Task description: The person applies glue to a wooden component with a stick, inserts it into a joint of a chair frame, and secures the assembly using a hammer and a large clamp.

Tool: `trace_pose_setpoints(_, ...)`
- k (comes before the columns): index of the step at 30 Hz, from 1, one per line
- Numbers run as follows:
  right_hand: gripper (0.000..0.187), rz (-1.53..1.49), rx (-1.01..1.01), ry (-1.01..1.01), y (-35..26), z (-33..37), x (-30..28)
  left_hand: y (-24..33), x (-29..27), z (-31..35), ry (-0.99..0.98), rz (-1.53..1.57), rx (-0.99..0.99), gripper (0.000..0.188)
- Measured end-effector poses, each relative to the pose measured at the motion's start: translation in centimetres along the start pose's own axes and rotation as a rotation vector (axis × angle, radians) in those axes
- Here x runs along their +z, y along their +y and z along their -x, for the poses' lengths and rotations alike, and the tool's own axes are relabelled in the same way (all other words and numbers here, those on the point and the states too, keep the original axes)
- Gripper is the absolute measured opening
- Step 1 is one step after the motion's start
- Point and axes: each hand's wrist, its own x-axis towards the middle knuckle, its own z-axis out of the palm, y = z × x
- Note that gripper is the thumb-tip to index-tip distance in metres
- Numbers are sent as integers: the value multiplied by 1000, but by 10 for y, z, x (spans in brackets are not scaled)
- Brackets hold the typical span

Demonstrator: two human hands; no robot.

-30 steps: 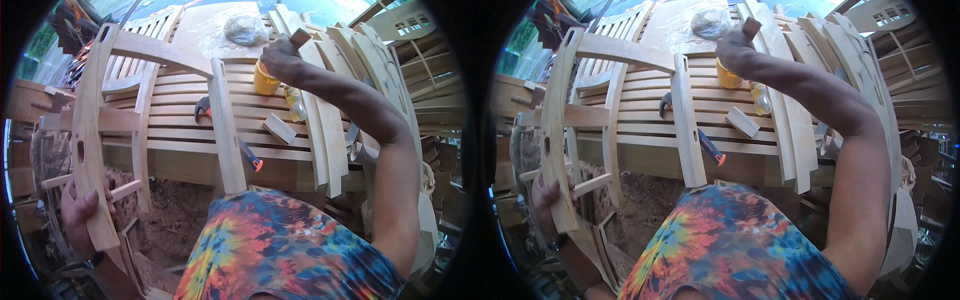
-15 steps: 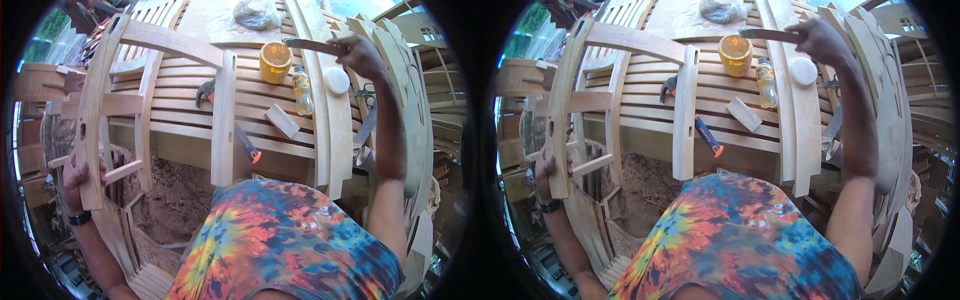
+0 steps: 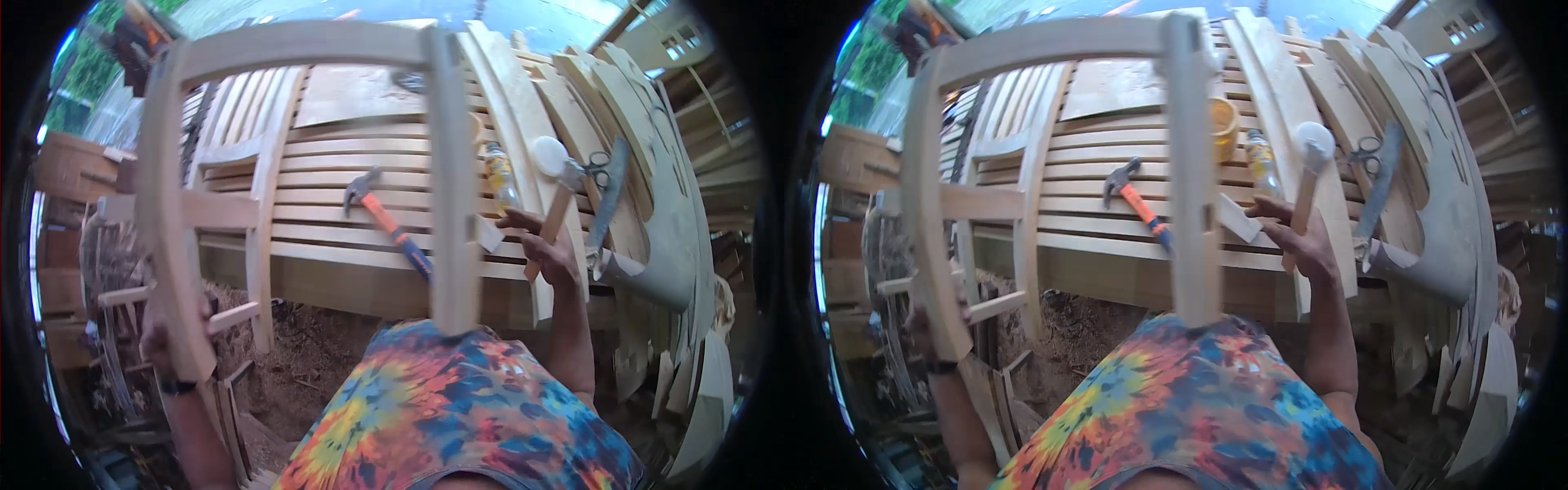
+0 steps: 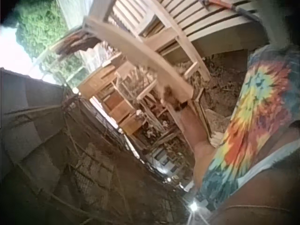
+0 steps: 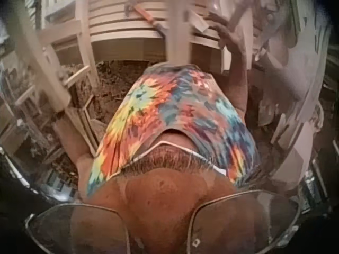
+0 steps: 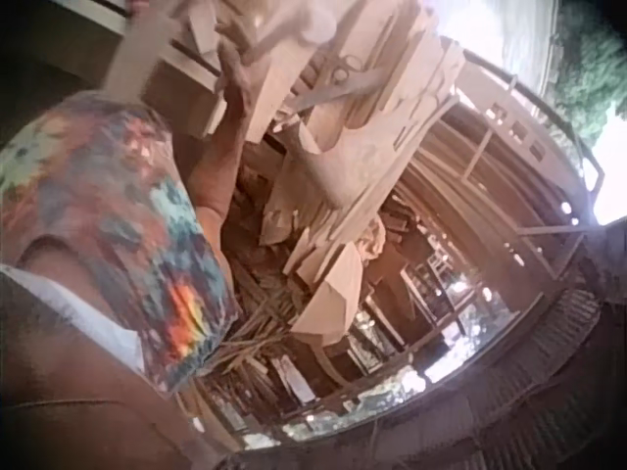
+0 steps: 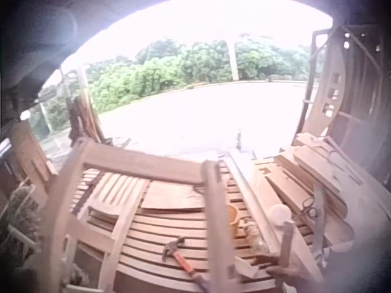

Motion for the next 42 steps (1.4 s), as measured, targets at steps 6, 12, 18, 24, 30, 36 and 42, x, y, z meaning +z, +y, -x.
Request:
trace_pose_setpoints(6, 76, -595, -91, -60, -31, 23, 36, -59, 2, -54, -227, 241, -85, 77)
trace_pose_setpoints(12, 73, -281, 7, 177, -59, 42, 81, -89, -11, -112, -377, 223, -179, 84)
trace_pose_setpoints(18, 79, -380, -13, 272, -25, 66, 99, -107, -1, -172, -663, 207, -30, 101)
trace_pose_setpoints(24, 69, -541, -121, 372, -22, 83, 118, -117, 38, -216, -852, 408, -16, 110)
trace_pose_setpoints(30, 51, -583, -182, 496, 20, 48, 126, -152, 94, -298, -426, 1082, -247, 95)
trace_pose_setpoints(36, 38, -465, -12, 621, 55, 26, 121, -203, 128, -369, -148, 970, -396, 76)
trace_pose_setpoints(42, 35, -298, 242, 705, 89, 36, 109, -253, 138, -384, -95, 867, -403, 65)
